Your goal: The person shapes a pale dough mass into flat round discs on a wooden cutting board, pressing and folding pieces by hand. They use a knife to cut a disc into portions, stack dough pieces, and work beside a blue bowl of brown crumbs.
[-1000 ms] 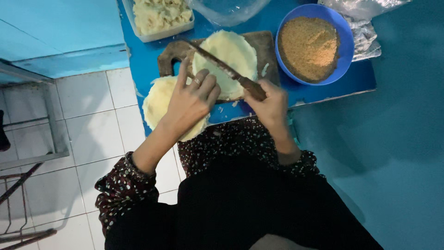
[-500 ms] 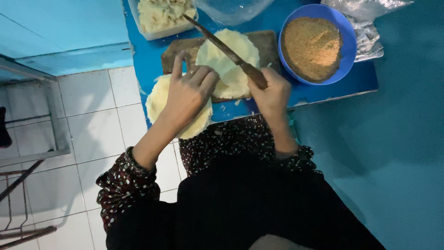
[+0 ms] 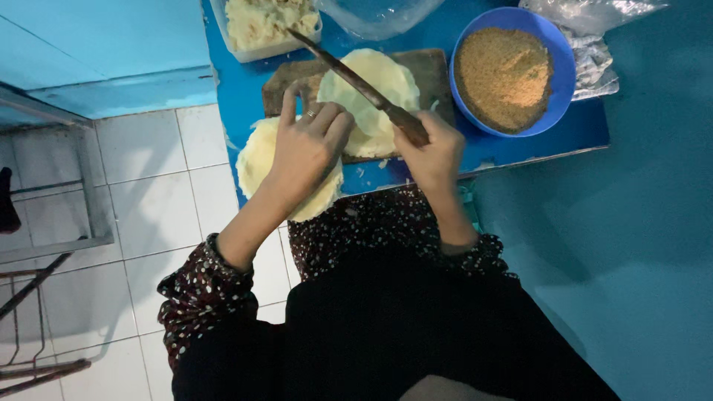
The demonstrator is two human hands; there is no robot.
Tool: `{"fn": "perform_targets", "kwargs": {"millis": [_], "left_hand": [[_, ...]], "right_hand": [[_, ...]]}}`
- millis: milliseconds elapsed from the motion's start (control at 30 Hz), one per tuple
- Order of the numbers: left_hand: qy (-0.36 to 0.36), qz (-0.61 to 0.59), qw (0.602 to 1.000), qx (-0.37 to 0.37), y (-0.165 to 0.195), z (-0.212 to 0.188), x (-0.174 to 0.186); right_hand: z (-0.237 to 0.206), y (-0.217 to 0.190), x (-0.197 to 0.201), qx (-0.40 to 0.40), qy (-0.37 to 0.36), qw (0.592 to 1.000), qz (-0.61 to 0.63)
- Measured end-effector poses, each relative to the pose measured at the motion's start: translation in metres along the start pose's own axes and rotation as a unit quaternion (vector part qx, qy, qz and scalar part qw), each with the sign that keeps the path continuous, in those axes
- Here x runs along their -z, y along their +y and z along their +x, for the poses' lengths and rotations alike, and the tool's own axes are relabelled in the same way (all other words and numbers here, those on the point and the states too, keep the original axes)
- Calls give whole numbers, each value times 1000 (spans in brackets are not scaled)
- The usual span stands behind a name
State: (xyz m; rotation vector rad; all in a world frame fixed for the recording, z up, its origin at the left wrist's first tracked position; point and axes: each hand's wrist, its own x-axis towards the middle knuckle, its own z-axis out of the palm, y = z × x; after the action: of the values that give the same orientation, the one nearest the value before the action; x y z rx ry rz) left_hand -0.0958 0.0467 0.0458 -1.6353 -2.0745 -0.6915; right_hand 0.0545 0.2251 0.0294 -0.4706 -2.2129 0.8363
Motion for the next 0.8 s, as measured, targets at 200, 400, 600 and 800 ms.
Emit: {"fn": "perform_targets", "kwargs": {"millis": [200,400,600,800], "left_hand": [[-14,-27,1000,5,2,-3,0],[-34,27,998,-35,0,-7,4],[-45,108,988,-104,6,-9,4],[-76,55,992,-84,2,2,-3]], "right_hand": [[-6,9,8,-33,-23,999,30],[-10,11,10,-63,-7,995,71],[-8,0,8,-22,-15,1000,-3],[6,-1,7,60,-14,998,-27]]}}
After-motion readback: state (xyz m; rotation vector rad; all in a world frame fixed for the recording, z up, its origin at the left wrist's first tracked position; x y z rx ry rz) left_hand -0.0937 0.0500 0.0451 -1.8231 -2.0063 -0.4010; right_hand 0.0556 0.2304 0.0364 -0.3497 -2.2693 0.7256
